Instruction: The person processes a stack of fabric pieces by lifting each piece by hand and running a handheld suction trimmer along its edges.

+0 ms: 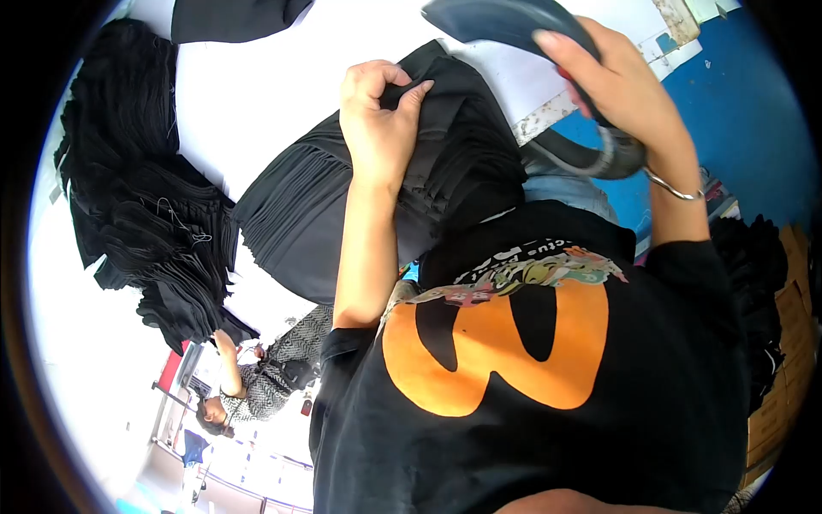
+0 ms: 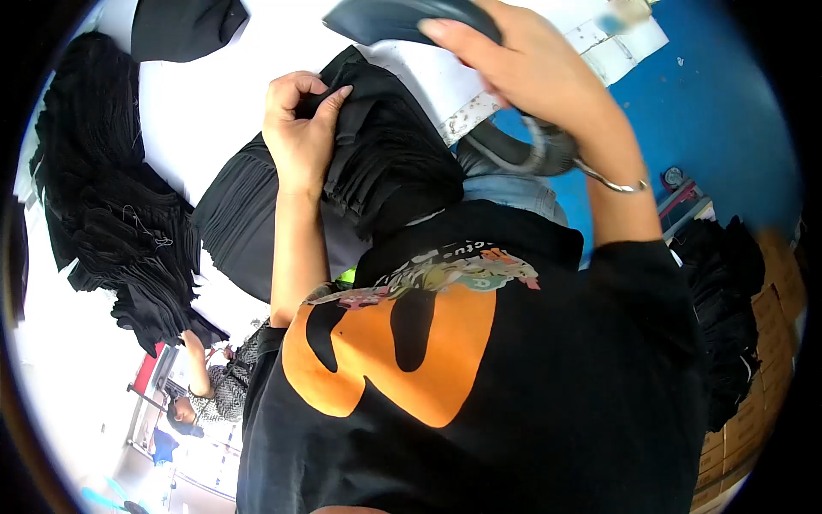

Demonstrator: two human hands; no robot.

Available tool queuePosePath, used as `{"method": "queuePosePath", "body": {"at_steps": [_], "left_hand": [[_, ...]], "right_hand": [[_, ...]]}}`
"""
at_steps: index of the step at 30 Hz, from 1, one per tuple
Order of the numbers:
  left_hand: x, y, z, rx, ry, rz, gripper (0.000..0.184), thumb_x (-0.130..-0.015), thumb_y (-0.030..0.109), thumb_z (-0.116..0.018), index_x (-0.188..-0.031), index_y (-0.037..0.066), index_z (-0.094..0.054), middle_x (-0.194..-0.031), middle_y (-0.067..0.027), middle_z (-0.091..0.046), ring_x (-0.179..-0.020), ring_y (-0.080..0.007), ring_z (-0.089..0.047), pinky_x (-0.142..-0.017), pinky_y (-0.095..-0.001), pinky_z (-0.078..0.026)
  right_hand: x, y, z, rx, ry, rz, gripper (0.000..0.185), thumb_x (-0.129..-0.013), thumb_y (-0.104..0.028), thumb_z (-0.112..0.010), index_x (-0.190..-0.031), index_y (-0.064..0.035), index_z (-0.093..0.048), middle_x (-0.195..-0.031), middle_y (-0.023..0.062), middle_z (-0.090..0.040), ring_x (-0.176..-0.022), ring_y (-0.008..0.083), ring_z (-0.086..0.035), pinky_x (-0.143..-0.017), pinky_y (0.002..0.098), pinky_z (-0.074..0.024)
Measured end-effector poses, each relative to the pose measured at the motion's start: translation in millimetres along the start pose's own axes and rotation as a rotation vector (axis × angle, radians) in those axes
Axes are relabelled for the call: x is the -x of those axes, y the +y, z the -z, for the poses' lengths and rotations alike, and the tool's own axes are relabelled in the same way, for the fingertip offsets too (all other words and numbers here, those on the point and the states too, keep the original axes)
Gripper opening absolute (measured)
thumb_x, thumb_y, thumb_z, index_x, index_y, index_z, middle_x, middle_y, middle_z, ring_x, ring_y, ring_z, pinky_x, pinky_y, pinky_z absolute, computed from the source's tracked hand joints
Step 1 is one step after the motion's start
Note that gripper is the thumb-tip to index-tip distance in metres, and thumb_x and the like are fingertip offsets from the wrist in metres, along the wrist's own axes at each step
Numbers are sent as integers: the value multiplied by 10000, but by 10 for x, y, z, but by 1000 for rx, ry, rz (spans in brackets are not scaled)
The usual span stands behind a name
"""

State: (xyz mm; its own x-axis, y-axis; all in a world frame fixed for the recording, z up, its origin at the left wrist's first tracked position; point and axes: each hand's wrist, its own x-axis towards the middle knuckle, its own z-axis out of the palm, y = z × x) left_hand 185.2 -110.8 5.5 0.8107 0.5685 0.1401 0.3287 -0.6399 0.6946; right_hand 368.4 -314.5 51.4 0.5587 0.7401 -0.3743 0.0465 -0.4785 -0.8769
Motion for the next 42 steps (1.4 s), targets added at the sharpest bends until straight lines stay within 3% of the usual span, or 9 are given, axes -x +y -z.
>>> {"method": "queuePosePath", "body": {"at_steps": [8,14,19,26,29,32,34,38,42], "left_hand": [[133,215,370,-25,-89,-195,266,-683,-37,-835,-760,42,-593,-785,-85,-619,-714,-269,-620,-652,-358,-490],[185,220,436,184,-376,584,224,-956,203,-694,-1026,-9,-692,-726,-122,-655,-621,-193,-636,-618,-293,-515],[-17,-14,58,-271,-99,-67,292,-775,145,-846,-1010,66,-692,-1059,-105,-654,-1012,-327,-605,-839,-403,-516],[-5,-248,-44,31,-136,15,275,-737,83,-859,-891,86,-631,-1101,-90,-672,-1031,-295,-598,-927,-389,-472],[-46,-206,13,161,-161,104,278,-732,49,-855,-878,76,-621,-1080,-99,-663,-1047,-273,-587,-934,-368,-465],[-73,-66,66,100,-136,11,274,-731,33,-854,-854,63,-611,-1045,-107,-645,-1019,-270,-586,-932,-367,-470],[-68,-97,38,119,-126,-17,261,-730,3,-842,-840,50,-610,-995,-97,-635,-955,-242,-593,-908,-359,-483],[-50,-52,50,414,-193,217,174,-807,-67,-764,-860,18,-621,-1011,-76,-662,-945,-155,-610,-897,-273,-479],[-24,-6,134,491,-139,302,112,-870,-44,-736,-893,2,-636,-1066,-93,-674,-975,-147,-617,-926,-276,-482]], "right_hand": [[57,51,-17,13,31,-98,450,-1010,-461,-579,-948,-17,-615,-583,-9,-504,-465,75,-507,-455,220,-418],[134,255,-17,274,-147,152,456,-1008,-442,-587,-1058,6,-658,-672,77,-573,-547,187,-568,-537,334,-455],[-62,21,-193,-16,53,34,465,-1006,-491,-581,-915,-37,-624,-566,12,-500,-433,90,-498,-427,246,-413],[-64,333,-168,309,-163,116,473,-1006,-468,-587,-958,-1,-642,-610,27,-537,-431,99,-521,-392,236,-395],[-122,95,-301,-63,197,79,457,-1015,-472,-566,-973,-25,-649,-603,22,-532,-424,92,-531,-387,229,-413],[38,-260,399,-106,-237,-246,498,-1028,-426,-562,-908,49,-649,-715,107,-636,-630,157,-613,-569,323,-481],[56,240,151,-40,-163,-22,461,-1012,-478,-569,-982,-25,-649,-580,12,-526,-420,86,-525,-386,226,-410],[-200,82,-20,51,-70,190,489,-1029,-422,-570,-895,43,-646,-697,90,-632,-580,142,-591,-531,311,-468],[3,-154,289,-189,-166,-120,478,-1035,-430,-562,-953,29,-665,-673,63,-608,-575,123,-567,-538,286,-462]]}}
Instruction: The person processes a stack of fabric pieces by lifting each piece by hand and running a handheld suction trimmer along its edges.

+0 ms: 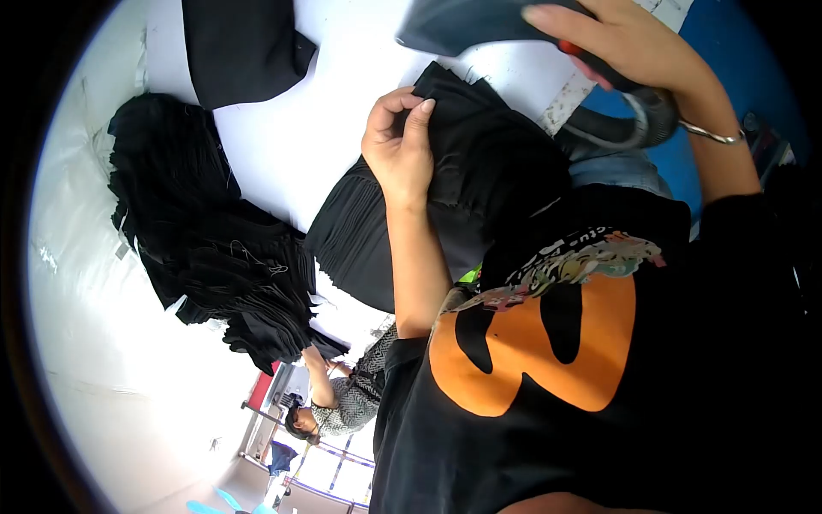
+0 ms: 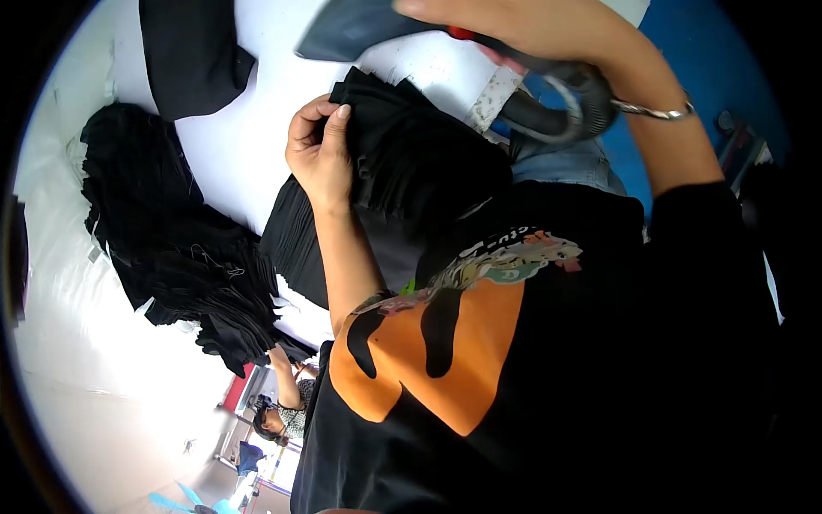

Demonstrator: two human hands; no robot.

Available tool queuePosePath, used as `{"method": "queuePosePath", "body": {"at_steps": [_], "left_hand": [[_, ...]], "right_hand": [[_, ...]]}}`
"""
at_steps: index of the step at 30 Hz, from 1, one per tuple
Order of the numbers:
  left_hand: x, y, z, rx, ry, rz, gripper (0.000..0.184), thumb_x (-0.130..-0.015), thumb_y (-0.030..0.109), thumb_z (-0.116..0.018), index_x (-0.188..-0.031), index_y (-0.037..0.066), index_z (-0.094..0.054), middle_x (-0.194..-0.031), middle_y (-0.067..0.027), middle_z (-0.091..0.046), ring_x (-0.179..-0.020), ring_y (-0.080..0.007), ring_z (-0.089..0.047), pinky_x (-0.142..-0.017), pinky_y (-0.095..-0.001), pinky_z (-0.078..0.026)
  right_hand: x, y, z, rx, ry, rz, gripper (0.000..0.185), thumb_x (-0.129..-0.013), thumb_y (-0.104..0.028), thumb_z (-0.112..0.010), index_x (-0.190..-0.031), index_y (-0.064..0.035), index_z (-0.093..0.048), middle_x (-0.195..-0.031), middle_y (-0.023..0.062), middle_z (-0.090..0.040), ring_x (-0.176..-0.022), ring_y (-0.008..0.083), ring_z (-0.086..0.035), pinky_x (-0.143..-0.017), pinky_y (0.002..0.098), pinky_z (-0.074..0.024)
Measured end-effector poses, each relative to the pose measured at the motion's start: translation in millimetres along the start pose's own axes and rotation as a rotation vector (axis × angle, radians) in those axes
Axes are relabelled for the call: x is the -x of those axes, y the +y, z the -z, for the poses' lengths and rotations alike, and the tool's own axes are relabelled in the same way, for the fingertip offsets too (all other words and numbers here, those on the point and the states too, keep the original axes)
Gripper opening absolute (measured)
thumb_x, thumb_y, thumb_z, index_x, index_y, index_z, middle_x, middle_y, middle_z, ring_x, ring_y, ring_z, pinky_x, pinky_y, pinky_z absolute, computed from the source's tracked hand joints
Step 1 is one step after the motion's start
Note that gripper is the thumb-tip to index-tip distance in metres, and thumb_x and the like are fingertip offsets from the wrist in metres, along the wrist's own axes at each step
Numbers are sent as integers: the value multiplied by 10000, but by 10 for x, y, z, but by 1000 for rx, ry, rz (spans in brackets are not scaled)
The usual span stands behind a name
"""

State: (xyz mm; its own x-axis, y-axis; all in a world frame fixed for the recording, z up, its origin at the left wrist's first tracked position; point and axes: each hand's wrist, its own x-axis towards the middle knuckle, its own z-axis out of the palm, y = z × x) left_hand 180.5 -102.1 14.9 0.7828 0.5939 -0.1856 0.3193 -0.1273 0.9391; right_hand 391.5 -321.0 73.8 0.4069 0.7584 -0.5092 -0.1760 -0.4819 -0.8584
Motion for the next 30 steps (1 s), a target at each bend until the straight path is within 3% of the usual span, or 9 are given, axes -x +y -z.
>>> {"method": "queuePosePath", "body": {"at_steps": [5,6,10,12,14,17,18,21,30], "left_hand": [[-22,-130,-15,113,-61,14,115,-923,-30,-691,-978,11,-600,-1062,-88,-668,-956,-115,-604,-910,-248,-479],[-16,-125,7,112,-66,12,112,-931,-31,-682,-980,14,-592,-1054,-86,-666,-947,-104,-599,-900,-240,-478],[29,-110,-2,91,-50,-19,106,-946,-38,-657,-989,14,-575,-1039,-81,-659,-918,-88,-593,-881,-229,-480],[30,-117,-35,136,-51,14,106,-954,-45,-639,-1000,12,-562,-1045,-80,-658,-898,-81,-591,-864,-217,-479],[29,-133,-38,226,-80,-22,106,-959,-49,-630,-1005,10,-554,-1048,-77,-657,-895,-78,-597,-845,-210,-476],[147,13,37,111,-34,4,114,-951,-56,-639,-996,15,-562,-975,-64,-678,-886,-68,-622,-841,-193,-480],[249,78,90,105,-34,2,114,-951,-56,-639,-996,15,-562,-975,-64,-678,-886,-68,-622,-841,-193,-480],[386,139,155,79,5,-66,98,-948,-51,-644,-970,18,-578,-883,-33,-680,-799,-54,-615,-775,-192,-484],[249,51,140,98,3,37,103,-949,-46,-649,-988,15,-575,-865,-8,-660,-766,-30,-569,-741,-164,-437]], "right_hand": [[-214,365,-340,174,0,227,474,-1024,-462,-553,-848,-28,-631,-555,-7,-499,-424,89,-512,-403,216,-409],[-182,95,-211,212,39,86,508,-1038,-448,-541,-983,36,-685,-724,78,-647,-651,147,-594,-616,304,-478],[20,131,-87,106,109,7,551,-1027,-479,-539,-978,52,-682,-753,138,-659,-723,209,-627,-686,330,-498],[41,332,-163,201,-45,110,480,-1029,-462,-543,-849,-25,-623,-559,-9,-505,-424,93,-513,-408,223,-420],[-60,388,-392,107,-85,181,433,-1026,-435,-556,-879,-38,-644,-548,-12,-508,-420,79,-512,-393,222,-415],[95,-219,-262,106,66,-136,502,-1019,-425,-579,-1013,69,-669,-772,170,-672,-719,241,-635,-693,363,-509],[203,-54,-243,137,171,115,501,-1013,-422,-588,-1031,73,-659,-775,181,-673,-730,258,-646,-707,375,-515],[254,357,-310,163,121,160,407,-1011,-426,-583,-942,-34,-668,-563,-6,-522,-427,80,-517,-398,223,-416],[199,380,-453,88,150,266,399,-1008,-405,-598,-1045,-15,-675,-585,7,-550,-417,86,-503,-392,208,-399]]}}
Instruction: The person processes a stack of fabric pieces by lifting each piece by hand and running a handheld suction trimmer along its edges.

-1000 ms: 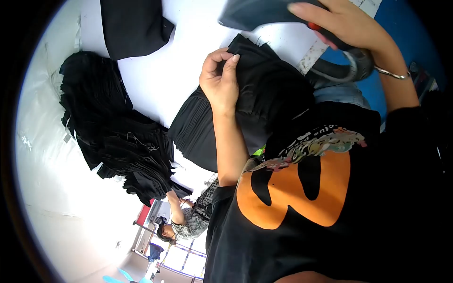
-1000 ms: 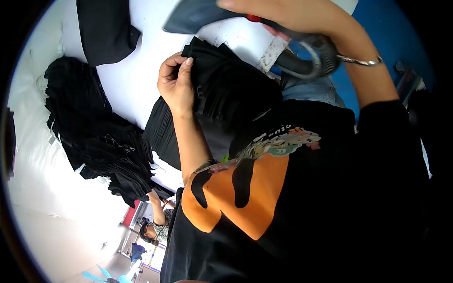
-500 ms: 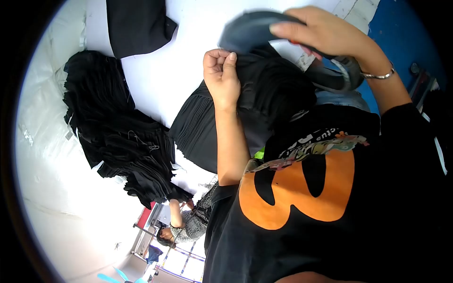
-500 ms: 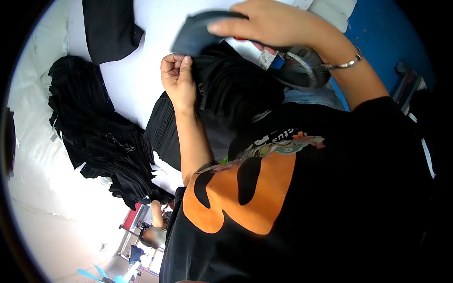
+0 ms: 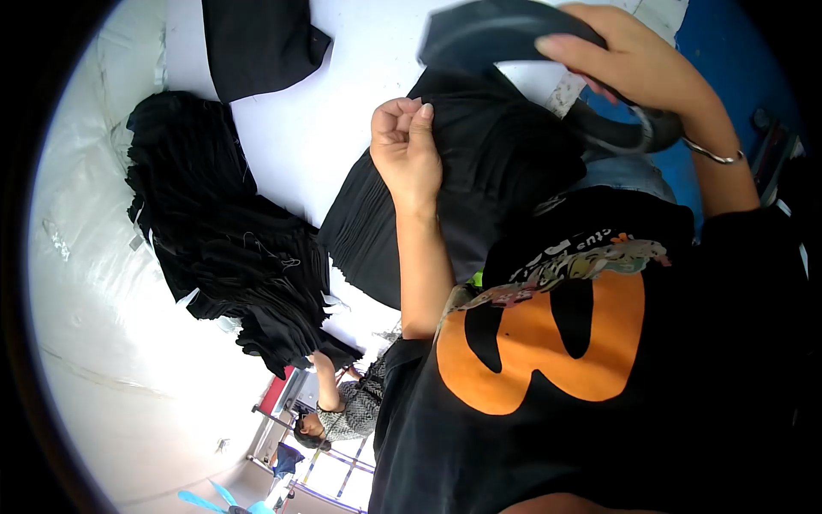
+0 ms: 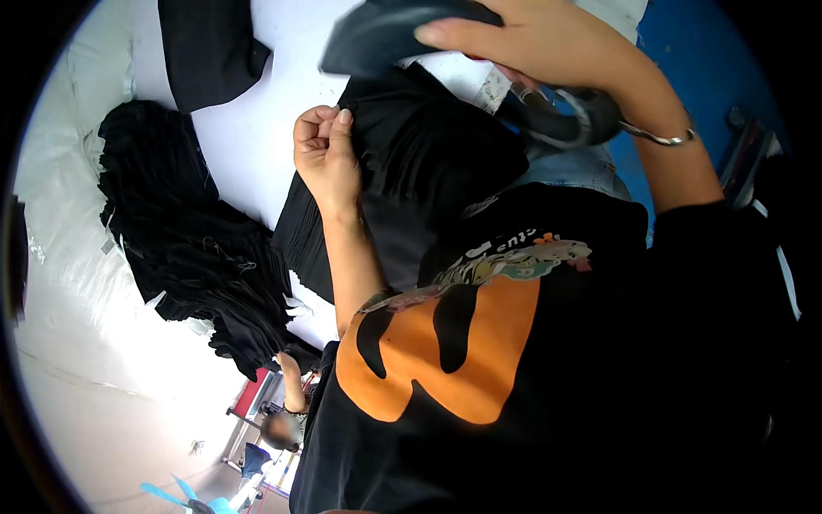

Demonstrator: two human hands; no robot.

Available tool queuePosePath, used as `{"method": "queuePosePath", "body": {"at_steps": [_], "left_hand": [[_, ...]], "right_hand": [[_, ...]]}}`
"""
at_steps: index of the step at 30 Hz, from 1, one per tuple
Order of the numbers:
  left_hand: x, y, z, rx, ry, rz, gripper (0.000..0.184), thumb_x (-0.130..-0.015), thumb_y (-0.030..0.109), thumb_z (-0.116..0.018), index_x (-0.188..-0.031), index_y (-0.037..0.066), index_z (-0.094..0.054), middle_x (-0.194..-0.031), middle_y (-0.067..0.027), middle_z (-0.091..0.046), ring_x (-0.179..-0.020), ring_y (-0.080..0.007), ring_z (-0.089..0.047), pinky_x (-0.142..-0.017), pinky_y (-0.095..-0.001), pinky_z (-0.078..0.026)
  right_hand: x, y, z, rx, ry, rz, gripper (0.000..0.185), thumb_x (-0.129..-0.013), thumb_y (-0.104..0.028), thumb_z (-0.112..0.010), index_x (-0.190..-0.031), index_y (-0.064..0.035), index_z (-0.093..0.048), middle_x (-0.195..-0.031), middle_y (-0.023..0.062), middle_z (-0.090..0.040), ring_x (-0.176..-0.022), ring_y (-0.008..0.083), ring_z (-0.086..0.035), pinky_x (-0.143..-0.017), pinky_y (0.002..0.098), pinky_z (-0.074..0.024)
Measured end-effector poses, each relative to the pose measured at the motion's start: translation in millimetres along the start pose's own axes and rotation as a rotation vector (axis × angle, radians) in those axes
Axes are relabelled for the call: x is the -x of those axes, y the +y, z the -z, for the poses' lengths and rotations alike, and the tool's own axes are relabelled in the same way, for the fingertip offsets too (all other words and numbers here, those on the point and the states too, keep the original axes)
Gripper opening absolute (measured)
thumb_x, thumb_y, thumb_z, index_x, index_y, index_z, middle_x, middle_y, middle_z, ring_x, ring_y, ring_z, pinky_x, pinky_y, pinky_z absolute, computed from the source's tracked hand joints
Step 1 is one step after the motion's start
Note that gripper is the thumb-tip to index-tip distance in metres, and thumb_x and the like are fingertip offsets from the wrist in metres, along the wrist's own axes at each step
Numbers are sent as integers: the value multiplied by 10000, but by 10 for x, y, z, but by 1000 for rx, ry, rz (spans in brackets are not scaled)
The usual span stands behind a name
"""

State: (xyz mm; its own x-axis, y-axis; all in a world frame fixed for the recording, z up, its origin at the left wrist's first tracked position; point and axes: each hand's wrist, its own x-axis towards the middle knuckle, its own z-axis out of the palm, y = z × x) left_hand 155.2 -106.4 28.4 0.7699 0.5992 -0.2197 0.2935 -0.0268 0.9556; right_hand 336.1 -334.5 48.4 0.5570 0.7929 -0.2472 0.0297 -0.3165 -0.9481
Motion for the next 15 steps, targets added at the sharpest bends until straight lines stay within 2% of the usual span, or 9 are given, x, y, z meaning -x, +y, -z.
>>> {"method": "queuePosePath", "body": {"at_steps": [3,4,5,8,9,10,12,13,15], "left_hand": [[-6,12,-51,11,-4,7,121,-946,-57,-643,-1005,15,-567,-883,-18,-666,-783,-41,-582,-754,-168,-445],[4,30,-51,1,10,2,131,-944,-61,-643,-1014,16,-563,-892,-24,-669,-790,-47,-589,-760,-173,-453],[45,84,7,-45,0,16,128,-950,-62,-629,-1023,15,-558,-880,-24,-677,-808,-59,-608,-773,-197,-475],[228,488,175,-446,-474,162,115,-918,-54,-663,-987,-11,-582,-820,-31,-684,-751,-56,-610,-694,-220,-486],[204,602,162,-490,-582,407,129,-932,53,-688,-987,-22,-600,-830,-92,-701,-722,-129,-656,-651,-264,-509],[182,605,139,-493,-579,410,129,-932,53,-688,-987,-22,-600,-830,-92,-701,-722,-129,-656,-651,-264,-509],[9,485,-44,-966,-407,400,212,-963,170,-667,-1019,-25,-607,-833,-150,-711,-735,-274,-693,-660,-357,-540],[-38,307,-123,-1157,-173,-150,257,-968,222,-649,-1037,-24,-616,-949,-212,-696,-763,-390,-679,-675,-443,-544],[-131,55,-178,-1100,-42,-363,244,-931,188,-687,-1066,-7,-631,-1085,-200,-642,-947,-407,-634,-817,-471,-518]], "right_hand": [[68,-9,-112,168,-196,-66,381,-1004,-389,-615,-1038,-15,-678,-625,22,-589,-514,96,-557,-477,247,-447],[9,99,-204,272,-154,100,384,-997,-399,-628,-1007,-17,-674,-621,24,-580,-539,99,-565,-508,262,-452],[28,108,-218,209,-60,78,384,-997,-398,-629,-988,-16,-668,-615,24,-574,-530,97,-558,-500,262,-445],[138,18,1,258,13,-6,379,-995,-399,-630,-942,-26,-667,-575,16,-539,-498,97,-547,-478,273,-429],[183,70,30,256,-43,-49,401,-985,-422,-635,-928,-26,-669,-582,31,-552,-519,130,-569,-502,288,-443],[207,100,38,253,-98,-90,424,-975,-445,-640,-915,-26,-671,-590,46,-565,-540,162,-592,-526,303,-457],[220,202,-155,632,7,137,471,-950,-489,-650,-887,-23,-669,-629,102,-591,-593,242,-612,-589,344,-473],[130,71,-163,516,-126,-19,495,-941,-509,-648,-883,-17,-666,-660,141,-593,-622,284,-603,-627,370,-472],[40,173,-141,486,-38,-17,485,-942,-502,-650,-875,-22,-666,-665,141,-599,-616,277,-602,-620,367,-469]]}}
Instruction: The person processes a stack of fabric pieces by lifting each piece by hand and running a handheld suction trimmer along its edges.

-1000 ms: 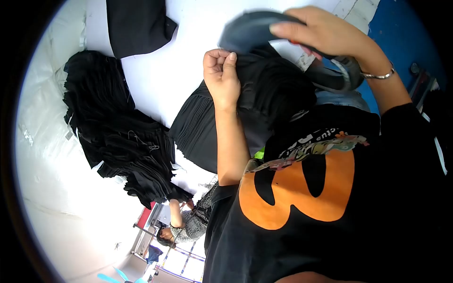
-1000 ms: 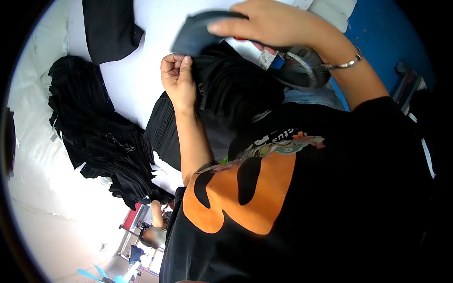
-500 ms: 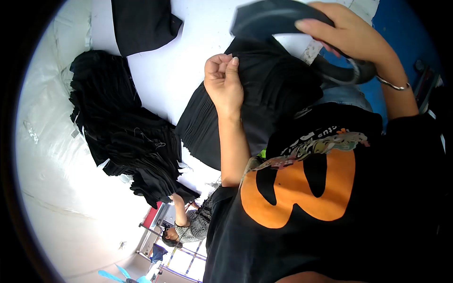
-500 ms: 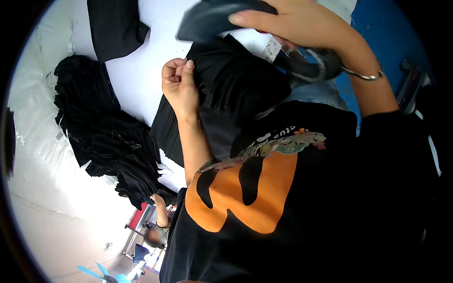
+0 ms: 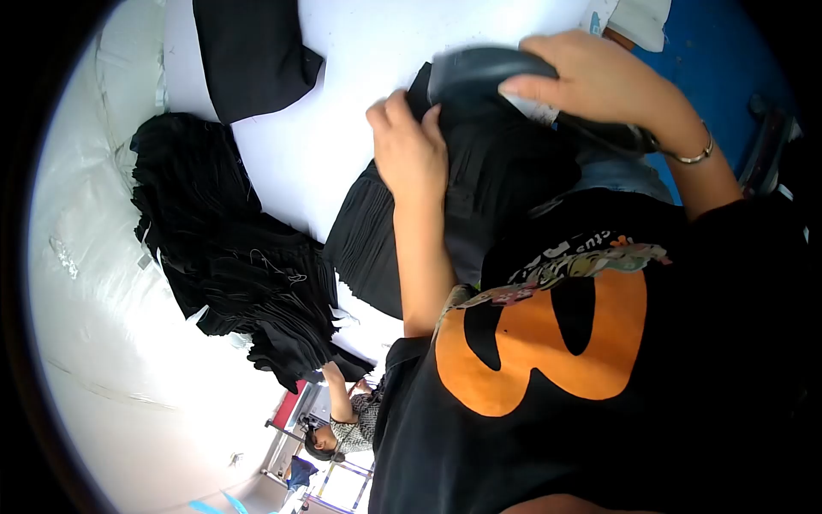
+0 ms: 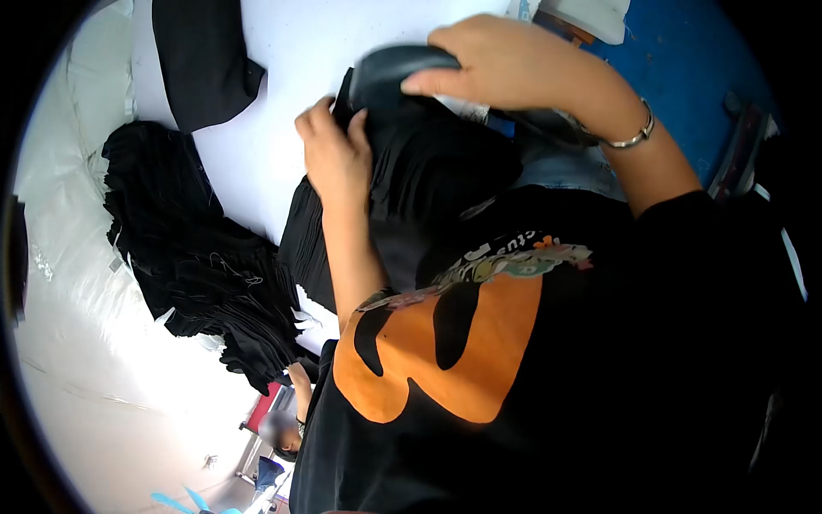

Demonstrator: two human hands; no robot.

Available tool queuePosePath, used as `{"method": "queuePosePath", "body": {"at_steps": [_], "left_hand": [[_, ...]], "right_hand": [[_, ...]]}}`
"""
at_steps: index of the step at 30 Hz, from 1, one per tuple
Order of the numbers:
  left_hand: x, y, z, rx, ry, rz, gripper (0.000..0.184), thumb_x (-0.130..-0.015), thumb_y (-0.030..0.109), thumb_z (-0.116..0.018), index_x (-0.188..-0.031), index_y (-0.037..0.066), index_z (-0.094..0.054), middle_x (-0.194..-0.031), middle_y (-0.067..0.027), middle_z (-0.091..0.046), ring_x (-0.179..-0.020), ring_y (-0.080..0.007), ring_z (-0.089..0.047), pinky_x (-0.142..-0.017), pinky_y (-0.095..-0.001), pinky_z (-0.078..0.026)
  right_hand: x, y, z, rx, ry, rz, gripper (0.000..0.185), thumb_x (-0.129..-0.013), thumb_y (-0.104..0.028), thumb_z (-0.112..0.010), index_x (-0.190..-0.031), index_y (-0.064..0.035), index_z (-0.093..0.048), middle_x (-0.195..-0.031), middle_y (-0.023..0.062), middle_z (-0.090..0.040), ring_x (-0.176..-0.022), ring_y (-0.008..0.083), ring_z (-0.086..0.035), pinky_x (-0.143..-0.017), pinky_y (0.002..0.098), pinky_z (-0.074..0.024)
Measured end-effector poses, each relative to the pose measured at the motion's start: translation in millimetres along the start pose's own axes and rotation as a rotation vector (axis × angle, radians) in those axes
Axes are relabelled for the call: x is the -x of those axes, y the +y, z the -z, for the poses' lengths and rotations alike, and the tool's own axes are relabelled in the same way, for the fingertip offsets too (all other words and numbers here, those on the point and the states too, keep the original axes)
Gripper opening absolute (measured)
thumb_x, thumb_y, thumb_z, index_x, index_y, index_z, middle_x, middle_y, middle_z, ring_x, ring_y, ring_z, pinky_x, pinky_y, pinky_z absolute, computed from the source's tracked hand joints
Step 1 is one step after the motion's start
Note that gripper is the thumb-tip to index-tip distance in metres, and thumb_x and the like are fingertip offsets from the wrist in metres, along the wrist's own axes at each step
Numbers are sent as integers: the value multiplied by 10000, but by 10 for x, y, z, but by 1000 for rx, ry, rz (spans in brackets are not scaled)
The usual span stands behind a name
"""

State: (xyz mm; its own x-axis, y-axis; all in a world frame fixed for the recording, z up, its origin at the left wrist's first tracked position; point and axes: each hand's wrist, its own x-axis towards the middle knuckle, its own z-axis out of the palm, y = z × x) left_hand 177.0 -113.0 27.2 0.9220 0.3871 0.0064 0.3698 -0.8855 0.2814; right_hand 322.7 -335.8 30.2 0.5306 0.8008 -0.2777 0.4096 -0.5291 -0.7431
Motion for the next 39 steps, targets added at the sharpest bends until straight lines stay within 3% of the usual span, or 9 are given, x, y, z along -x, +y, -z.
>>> {"method": "queuePosePath", "body": {"at_steps": [13,19,21,22,26,28,31,36,39], "left_hand": [[-101,-337,-304,661,-40,281,474,-776,99,-858,-1182,12,-629,-1092,-141,-628,-1025,-260,-598,-949,-372,-482],[-39,-284,-285,748,114,201,52,-919,12,-694,-957,-21,-709,-939,-43,-619,-887,-147,-576,-849,-255,-471],[-42,-407,-327,914,62,202,110,-974,80,-678,-1014,-16,-715,-908,12,-645,-814,-80,-553,-816,-212,-457],[-26,-437,-327,924,68,192,121,-994,85,-654,-1032,-18,-705,-886,27,-636,-809,-57,-529,-787,-203,-442],[36,-394,-297,881,52,210,154,-1019,123,-629,-1030,-12,-702,-872,44,-622,-799,-38,-492,-750,-190,-416],[98,-241,-126,879,14,240,162,-1018,123,-619,-994,-16,-699,-802,12,-617,-714,-72,-508,-700,-204,-434],[151,-160,349,834,-470,472,200,-1026,169,-602,-966,-5,-682,-503,5,-512,-337,-98,-382,-388,-246,-371],[101,-39,-37,215,63,117,408,-867,165,-771,-1204,-7,-619,-1148,-203,-588,-1052,-386,-599,-845,-451,-516],[-99,-247,-283,143,-93,58,324,-838,121,-784,-1111,5,-653,-1104,-169,-634,-1052,-387,-603,-933,-417,-499]], "right_hand": [[-186,17,-58,-49,225,35,507,-951,-514,-645,-810,-26,-647,-540,67,-469,-450,139,-459,-441,297,-345],[-152,71,17,-296,-59,130,398,-979,-421,-630,-908,-34,-690,-558,22,-557,-428,116,-531,-404,236,-391],[-369,-102,20,-411,-93,20,396,-997,-418,-604,-911,-40,-684,-563,18,-549,-450,102,-534,-414,228,-397],[-326,-179,177,-365,71,197,508,-1002,-423,-606,-1040,81,-653,-809,200,-684,-754,277,-651,-722,382,-515],[-346,-81,735,-716,-759,-313,511,-973,-479,-642,-1099,12,-707,-950,223,-735,-856,316,-697,-794,366,-531],[-56,2,188,-289,-192,-178,402,-1006,-421,-590,-907,-41,-676,-569,14,-541,-465,96,-536,-413,226,-396],[90,-12,161,-180,-88,33,425,-998,-431,-597,-877,-31,-670,-610,57,-559,-515,143,-542,-496,291,-410],[-81,-24,-59,-108,20,35,537,-980,-513,-606,-758,-24,-613,-557,62,-499,-495,161,-512,-497,315,-371],[-345,-39,-121,-149,-32,1,501,-991,-494,-606,-791,-34,-605,-554,33,-477,-473,140,-489,-489,298,-399]]}}
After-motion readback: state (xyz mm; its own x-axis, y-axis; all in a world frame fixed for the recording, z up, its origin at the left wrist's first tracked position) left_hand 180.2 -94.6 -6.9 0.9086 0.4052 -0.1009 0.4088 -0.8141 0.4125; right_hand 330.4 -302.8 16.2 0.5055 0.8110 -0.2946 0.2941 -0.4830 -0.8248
